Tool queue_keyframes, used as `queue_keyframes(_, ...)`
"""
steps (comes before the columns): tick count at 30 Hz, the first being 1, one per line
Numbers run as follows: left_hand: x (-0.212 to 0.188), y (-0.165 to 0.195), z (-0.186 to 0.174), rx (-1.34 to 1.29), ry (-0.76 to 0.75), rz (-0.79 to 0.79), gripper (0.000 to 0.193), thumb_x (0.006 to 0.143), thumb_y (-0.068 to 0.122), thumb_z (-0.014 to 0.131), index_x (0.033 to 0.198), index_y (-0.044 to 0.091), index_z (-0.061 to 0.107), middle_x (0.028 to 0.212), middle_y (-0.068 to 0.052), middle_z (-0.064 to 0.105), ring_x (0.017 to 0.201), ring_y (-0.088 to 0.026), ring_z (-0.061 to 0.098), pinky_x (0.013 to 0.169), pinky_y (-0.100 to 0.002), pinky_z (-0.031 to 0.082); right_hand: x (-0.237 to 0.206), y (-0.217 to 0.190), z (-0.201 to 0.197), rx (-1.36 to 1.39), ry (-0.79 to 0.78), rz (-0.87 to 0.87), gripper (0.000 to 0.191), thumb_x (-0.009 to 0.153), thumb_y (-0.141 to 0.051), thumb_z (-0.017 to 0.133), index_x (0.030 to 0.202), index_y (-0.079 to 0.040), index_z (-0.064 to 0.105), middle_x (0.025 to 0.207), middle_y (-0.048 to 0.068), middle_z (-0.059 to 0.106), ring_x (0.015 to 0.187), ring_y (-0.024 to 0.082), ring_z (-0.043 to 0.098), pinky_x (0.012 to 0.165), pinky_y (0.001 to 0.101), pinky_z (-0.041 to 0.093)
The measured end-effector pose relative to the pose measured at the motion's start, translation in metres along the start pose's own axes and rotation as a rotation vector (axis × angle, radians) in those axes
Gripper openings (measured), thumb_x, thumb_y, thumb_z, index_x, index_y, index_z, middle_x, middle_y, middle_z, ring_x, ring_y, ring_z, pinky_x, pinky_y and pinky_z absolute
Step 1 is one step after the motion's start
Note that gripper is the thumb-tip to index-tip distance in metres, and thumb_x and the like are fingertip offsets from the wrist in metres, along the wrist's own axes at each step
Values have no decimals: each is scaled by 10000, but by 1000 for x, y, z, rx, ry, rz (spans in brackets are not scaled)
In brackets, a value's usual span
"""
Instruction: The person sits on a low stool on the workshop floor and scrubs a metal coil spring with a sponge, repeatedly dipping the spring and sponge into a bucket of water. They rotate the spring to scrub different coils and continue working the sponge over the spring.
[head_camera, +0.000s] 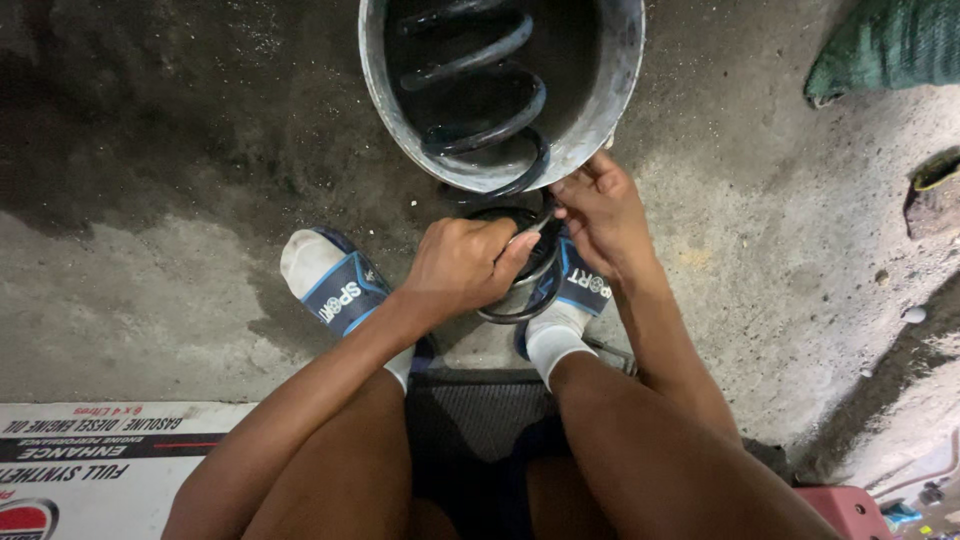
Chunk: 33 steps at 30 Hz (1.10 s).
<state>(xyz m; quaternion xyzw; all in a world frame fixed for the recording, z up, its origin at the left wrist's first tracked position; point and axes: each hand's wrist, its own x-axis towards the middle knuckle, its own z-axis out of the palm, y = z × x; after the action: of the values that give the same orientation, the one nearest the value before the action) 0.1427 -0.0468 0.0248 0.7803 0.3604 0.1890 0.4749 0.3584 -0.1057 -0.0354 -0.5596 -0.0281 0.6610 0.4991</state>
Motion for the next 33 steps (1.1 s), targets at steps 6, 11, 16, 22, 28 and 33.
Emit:
queue_keyframes(6,-1,0,1,16,10,2,359,998,293,658,745,45,600,657,-162,641,603,-398,643,543,-510,488,-26,-7,14,-189,43,4,66,954,-35,703,938,-12,643,739,56,645,539,87,536,454,228,403)
queue_keyframes(11,0,2,1,42,11,-19,372,1001,300,660,727,55,596,657,-170,638,607,-407,639,550,-518,489,-31,-5,26,-280,147,-129,84,950,-33,713,903,-2,651,705,44,647,503,77,540,432,213,386)
queue_keyframes(16,1,3,2,44,24,-3,374,1007,316,641,735,62,601,646,-172,630,605,-407,640,558,-524,491,-32,5,26,-312,207,-258,107,950,-41,742,885,-8,664,741,20,646,565,37,516,500,198,393)
queue_keyframes(22,0,2,2,18,14,-17,391,1018,316,634,726,60,592,658,-173,633,614,-410,640,553,-521,486,-34,15,19,-548,262,-383,150,980,-103,743,872,-32,666,814,-29,662,735,6,545,655,196,451)
queue_keyframes(28,0,4,0,67,22,-35,411,1022,318,634,706,59,584,651,-174,629,611,-412,640,555,-524,491,-28,14,23,-674,236,-440,126,943,-105,746,866,-24,687,809,-3,704,729,39,586,670,212,483)
queue_keyframes(33,-1,4,0,34,34,-33,410,1013,329,627,706,60,594,636,-185,615,612,-414,643,557,-527,491,-30,15,24,-574,180,-468,124,931,-85,742,868,-12,664,861,17,687,785,61,618,713,225,509)
